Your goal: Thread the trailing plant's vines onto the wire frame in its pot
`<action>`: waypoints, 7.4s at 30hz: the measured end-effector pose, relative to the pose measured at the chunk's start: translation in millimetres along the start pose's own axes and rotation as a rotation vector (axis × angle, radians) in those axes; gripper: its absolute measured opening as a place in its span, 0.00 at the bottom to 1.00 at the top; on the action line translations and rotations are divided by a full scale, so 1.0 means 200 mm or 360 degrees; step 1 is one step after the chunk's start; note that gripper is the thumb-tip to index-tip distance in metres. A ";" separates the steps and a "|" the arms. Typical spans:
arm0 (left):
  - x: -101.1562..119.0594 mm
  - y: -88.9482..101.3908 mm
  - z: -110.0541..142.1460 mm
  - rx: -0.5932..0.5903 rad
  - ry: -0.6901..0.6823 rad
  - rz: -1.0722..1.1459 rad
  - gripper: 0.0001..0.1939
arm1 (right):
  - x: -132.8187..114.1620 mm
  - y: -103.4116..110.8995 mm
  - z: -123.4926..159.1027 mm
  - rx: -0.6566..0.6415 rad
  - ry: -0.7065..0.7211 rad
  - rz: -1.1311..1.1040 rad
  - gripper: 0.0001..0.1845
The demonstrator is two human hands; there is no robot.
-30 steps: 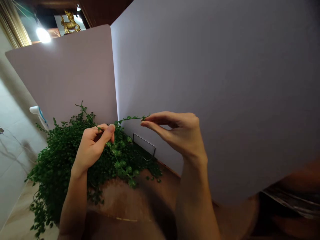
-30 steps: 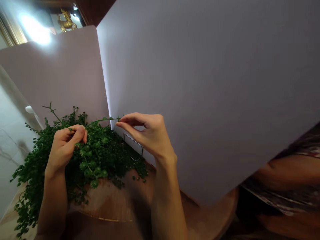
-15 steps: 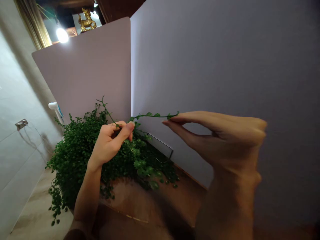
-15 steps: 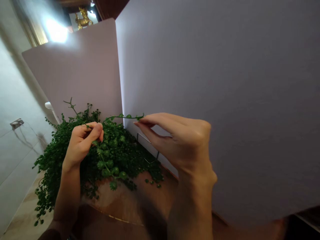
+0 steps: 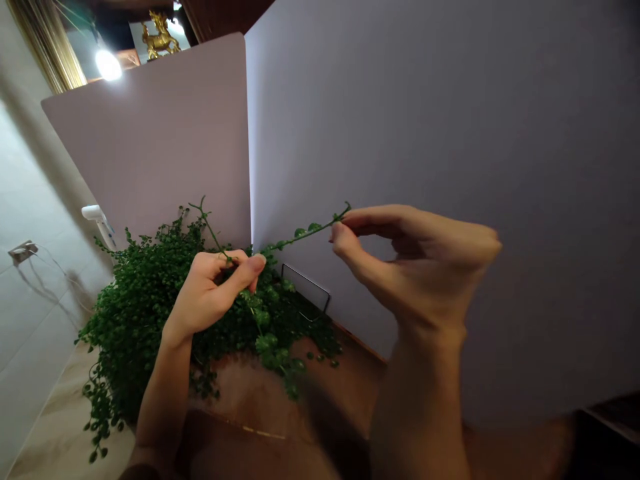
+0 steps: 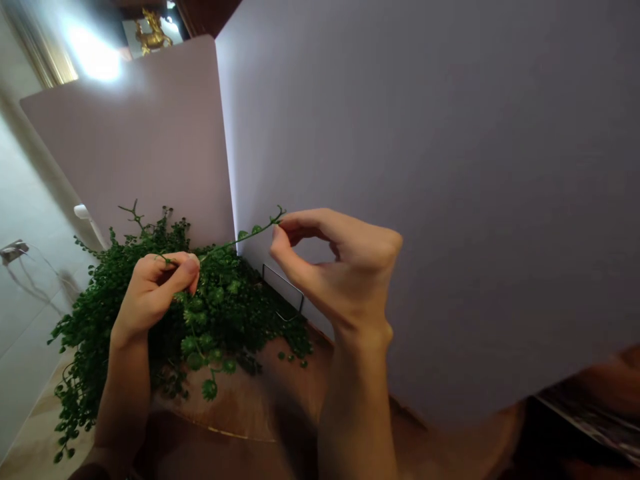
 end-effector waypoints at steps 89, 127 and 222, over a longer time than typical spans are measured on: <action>-0.26 -0.08 -0.09 0.0181 0.0309 0.0472 0.27 | 0.12 -0.12 0.04 -0.0531 -0.0345 -0.0996 0.12; -0.05 -0.12 -0.05 -0.0055 -0.0007 -0.0203 0.23 | 0.27 -0.25 0.04 -0.0243 -0.0819 -0.0383 0.27; -0.18 -0.07 -0.08 -0.0004 0.0478 0.0707 0.26 | 0.10 -0.25 0.05 -0.0650 -0.0008 -0.0809 0.13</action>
Point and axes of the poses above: each hand's wrist, its own z-axis away from the middle knuckle, its own y-axis out of the back of the hand, x = y × z, the point moved 5 cm from there along -z, towards the middle knuckle, and after that the axes turned 8 degrees about x, right-handed, at the moved point
